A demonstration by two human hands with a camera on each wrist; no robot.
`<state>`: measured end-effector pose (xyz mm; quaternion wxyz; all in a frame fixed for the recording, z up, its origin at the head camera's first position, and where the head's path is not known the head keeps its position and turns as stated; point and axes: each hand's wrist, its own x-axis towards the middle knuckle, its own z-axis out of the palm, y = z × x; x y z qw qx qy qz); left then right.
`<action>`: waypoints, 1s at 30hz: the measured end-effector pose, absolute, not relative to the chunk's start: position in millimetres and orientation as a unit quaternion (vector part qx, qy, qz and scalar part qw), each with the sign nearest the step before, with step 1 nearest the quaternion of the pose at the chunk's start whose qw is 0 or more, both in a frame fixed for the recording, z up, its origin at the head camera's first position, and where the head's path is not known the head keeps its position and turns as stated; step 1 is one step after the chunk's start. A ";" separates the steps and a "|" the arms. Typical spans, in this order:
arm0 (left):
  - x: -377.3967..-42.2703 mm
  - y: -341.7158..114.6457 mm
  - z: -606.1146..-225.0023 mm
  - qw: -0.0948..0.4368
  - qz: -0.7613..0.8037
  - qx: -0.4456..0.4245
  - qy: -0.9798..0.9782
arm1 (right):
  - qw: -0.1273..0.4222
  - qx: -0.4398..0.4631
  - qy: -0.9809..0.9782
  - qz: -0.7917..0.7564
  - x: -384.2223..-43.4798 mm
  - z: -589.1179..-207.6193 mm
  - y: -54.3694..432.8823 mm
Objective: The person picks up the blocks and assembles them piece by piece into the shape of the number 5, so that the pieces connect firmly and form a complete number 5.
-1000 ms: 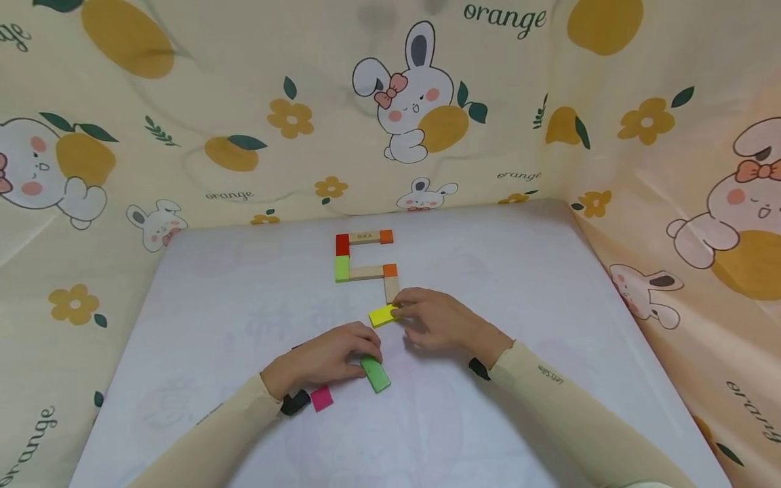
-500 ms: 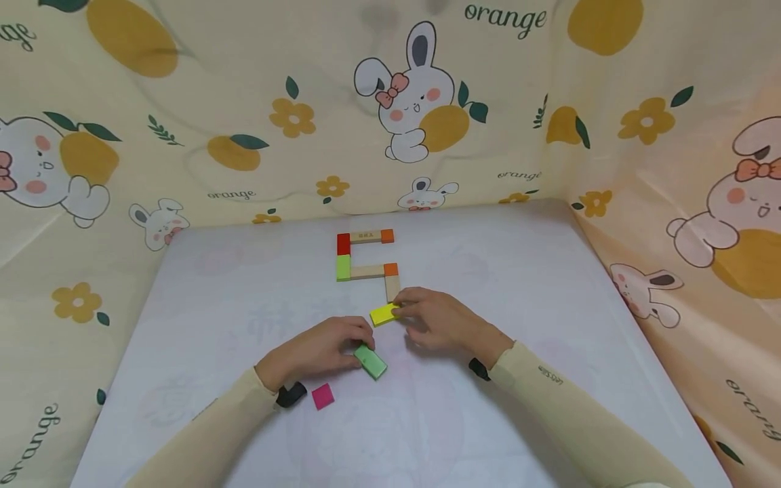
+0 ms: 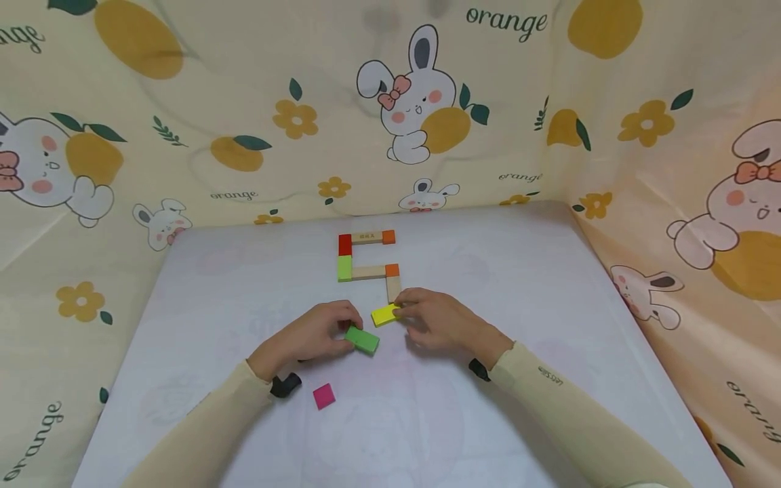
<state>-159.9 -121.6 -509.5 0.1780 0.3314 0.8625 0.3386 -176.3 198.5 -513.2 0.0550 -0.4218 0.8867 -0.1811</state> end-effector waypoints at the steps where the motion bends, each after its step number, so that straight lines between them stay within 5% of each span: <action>1: -161.8 -122.7 -509.5 0.175 0.339 0.326 0.865 | 0.054 -0.422 0.887 -0.180 -176.2 -513.1 198.3; 30: -177.6 -124.0 -521.1 0.135 0.338 0.267 0.893 | 0.015 -0.437 0.885 -0.161 -172.3 -514.8 196.1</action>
